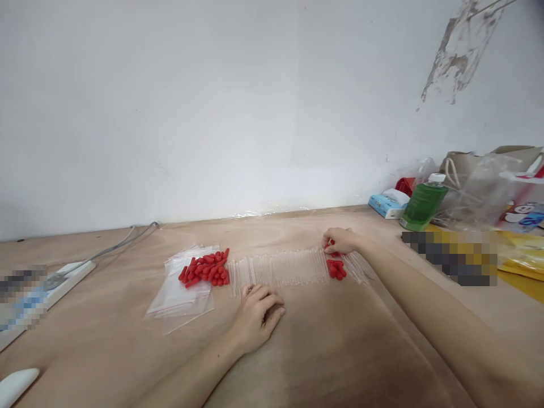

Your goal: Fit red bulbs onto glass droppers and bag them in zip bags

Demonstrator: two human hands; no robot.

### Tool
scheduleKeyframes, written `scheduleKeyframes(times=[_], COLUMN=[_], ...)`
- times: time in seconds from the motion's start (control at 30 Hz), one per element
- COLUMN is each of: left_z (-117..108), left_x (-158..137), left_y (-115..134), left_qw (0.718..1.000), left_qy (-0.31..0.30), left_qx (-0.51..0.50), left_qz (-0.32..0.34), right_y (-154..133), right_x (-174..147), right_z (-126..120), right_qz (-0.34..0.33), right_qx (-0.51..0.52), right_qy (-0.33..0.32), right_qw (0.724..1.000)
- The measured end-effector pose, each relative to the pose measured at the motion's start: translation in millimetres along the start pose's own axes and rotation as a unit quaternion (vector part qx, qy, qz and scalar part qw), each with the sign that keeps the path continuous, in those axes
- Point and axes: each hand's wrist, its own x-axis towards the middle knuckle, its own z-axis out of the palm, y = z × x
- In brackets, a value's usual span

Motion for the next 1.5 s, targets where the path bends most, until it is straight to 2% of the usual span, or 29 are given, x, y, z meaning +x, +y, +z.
scheduleKeyframes(times=[0.13, 0.2, 0.27, 0.33, 0.4, 0.43, 0.47, 0.5, 0.57, 0.63, 0.7, 0.87, 0.97, 1.17, 1.3, 1.4, 1.5], left_z=[-0.5, -0.2, 0.7, 1.5, 0.7, -0.6, -2.6, -5.0, -9.8, -12.3, -11.0, 1.4, 6.0, 9.6, 1.9, -15.3, -30.0], left_x=[0.1, -0.4, -1.3, -1.8, -0.5, 1.4, 4.4, 8.3, 19.0, 32.0, 45.3, 70.4, 77.6, 87.9, 96.5, 92.2, 68.4], left_y=[0.1, 1.0, 1.8, 1.9, 0.8, -0.2, -1.5, -2.8, -5.5, -7.4, -8.3, -8.8, -9.2, -5.9, -2.0, 3.1, 6.0], left_qw=[1.0, 1.0, 1.0, 0.999, 0.995, 0.99, 0.982, 0.975, 0.964, 0.961, 0.958, 0.933, 0.919, 0.911, 0.907, 0.921, 0.952], left_qy=[0.002, 0.003, 0.01, 0.033, 0.074, 0.099, 0.121, 0.137, 0.143, 0.123, 0.098, 0.034, 0.018, 0.0, -0.004, 0.005, 0.008], left_qx=[0.003, 0.006, 0.012, 0.027, 0.055, 0.074, 0.096, 0.118, 0.159, 0.192, 0.217, 0.271, 0.288, 0.289, 0.272, 0.242, 0.196], left_qz=[0.001, 0.003, 0.005, -0.005, -0.045, -0.074, -0.105, -0.132, -0.16, -0.16, -0.16, -0.235, -0.267, -0.294, -0.322, -0.305, -0.233], right_y=[4.4, 3.6, -1.4, -12.1, -28.4, -38.1, -48.3, -58.8, -78.9, -95.4, -106.6, -112.2, -109.8, -113.2, -113.1, -109.1, -105.9], right_x=[3.1, 1.6, -2.3, -9.4, -20.4, -27.4, -35.3, -43.8, -62.1, -80.3, -96.0, -113.4, -112.2, -112.7, -113.0, -109.2, -105.4], right_z=[3.6, 1.9, -2.2, -5.6, -3.9, 0.0, 6.0, 13.7, 32.2, 49.9, 63.0, 77.3, 79.7, 73.1, 69.7, 73.2, 77.6], right_qz=[-0.004, -0.002, 0.003, 0.014, 0.028, 0.027, 0.025, 0.01, -0.062, -0.126, -0.171, -0.237, -0.241, -0.233, -0.213, -0.181, -0.16], right_qx=[0.113, 0.15, 0.198, 0.286, 0.383, 0.413, 0.429, 0.438, 0.416, 0.356, 0.298, 0.209, 0.203, 0.217, 0.232, 0.259, 0.276], right_qy=[0.029, 0.069, 0.152, 0.287, 0.398, 0.407, 0.398, 0.375, 0.325, 0.275, 0.245, 0.221, 0.227, 0.233, 0.25, 0.257, 0.258], right_qw=[0.993, 0.986, 0.968, 0.914, 0.833, 0.814, 0.81, 0.817, 0.847, 0.884, 0.907, 0.923, 0.922, 0.919, 0.916, 0.913, 0.912])
